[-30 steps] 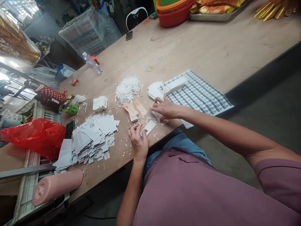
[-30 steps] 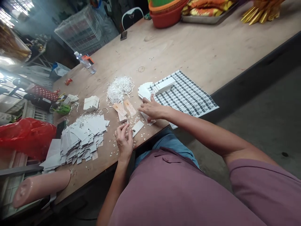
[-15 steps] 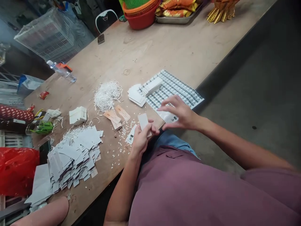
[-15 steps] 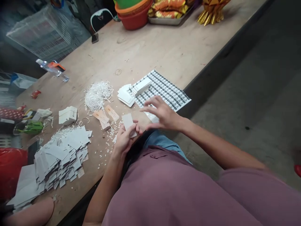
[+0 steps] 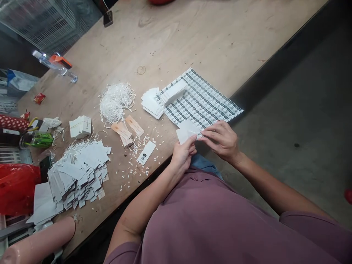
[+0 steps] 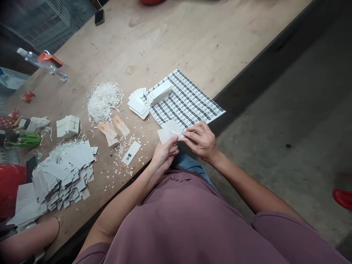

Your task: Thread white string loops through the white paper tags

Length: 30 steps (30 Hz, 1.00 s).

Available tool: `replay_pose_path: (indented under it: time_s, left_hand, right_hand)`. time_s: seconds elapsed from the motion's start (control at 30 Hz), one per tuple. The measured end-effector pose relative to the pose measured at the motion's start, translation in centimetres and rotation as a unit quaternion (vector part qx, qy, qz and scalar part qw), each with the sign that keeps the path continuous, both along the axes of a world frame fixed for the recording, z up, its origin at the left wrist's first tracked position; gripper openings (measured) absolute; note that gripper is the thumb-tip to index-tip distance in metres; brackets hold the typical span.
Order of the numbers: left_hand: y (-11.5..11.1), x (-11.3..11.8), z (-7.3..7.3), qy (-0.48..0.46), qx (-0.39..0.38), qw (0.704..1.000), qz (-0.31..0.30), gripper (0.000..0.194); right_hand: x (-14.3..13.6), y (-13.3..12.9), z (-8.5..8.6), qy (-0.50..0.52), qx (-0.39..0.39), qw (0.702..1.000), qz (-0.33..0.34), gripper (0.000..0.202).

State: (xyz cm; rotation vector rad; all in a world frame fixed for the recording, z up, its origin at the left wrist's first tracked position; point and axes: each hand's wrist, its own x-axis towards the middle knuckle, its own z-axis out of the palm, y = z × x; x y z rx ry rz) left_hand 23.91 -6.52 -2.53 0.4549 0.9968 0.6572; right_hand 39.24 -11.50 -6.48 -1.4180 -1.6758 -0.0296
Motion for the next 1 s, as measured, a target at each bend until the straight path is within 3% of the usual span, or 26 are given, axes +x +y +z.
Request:
replay_pose_path:
  time_s: [0.27, 0.5, 0.57, 0.67, 0.7, 0.77, 0.9, 1.0]
  left_hand:
    - [-0.4, 0.1, 0.3, -0.002, -0.011, 1.0, 0.012, 0.041]
    - [-1.1, 0.2, 0.0, 0.005, 0.029, 1.0, -0.004, 0.024]
    - [-1.2, -0.6, 0.1, 0.016, 0.049, 0.998, -0.022, 0.025]
    - [-1.6, -3.2, 0.9, 0.037, 0.097, 0.994, -0.047, 0.024]
    - [-1.8, -4.2, 1.3, 0.041, 0.109, 0.992, -0.046, 0.026]
    - [-2.1, -6.2, 2.0, 0.016, 0.097, 0.995, -0.031, 0.036]
    - [-2.4, -9.2, 2.4, -0.042, 0.054, 0.996, 0.053, 0.041]
    - [-2.5, -10.8, 2.0, -0.022, 0.071, 0.989, 0.13, 0.037]
  right_hand:
    - [-1.1, -0.4, 1.5, 0.048, -0.058, 0.997, -0.035, 0.014]
    - [-0.9, 0.0, 2.2, 0.023, -0.057, 0.996, -0.06, 0.013]
    - [-0.5, 0.7, 2.2, 0.031, -0.016, 0.995, -0.098, 0.018]
    - [-0.8, 1.5, 2.5, 0.005, 0.121, 0.982, -0.144, 0.01]
    - [-1.3, 1.6, 2.7, -0.02, 0.166, 0.978, -0.125, 0.006]
    - [-3.1, 1.6, 3.1, -0.073, 0.201, 0.976, -0.034, 0.016]
    - [-7.6, 1.6, 2.8, -0.076, 0.107, 0.979, 0.156, 0.014]
    - [-9.9, 2.0, 2.3, 0.025, 0.048, 0.977, 0.205, 0.011]
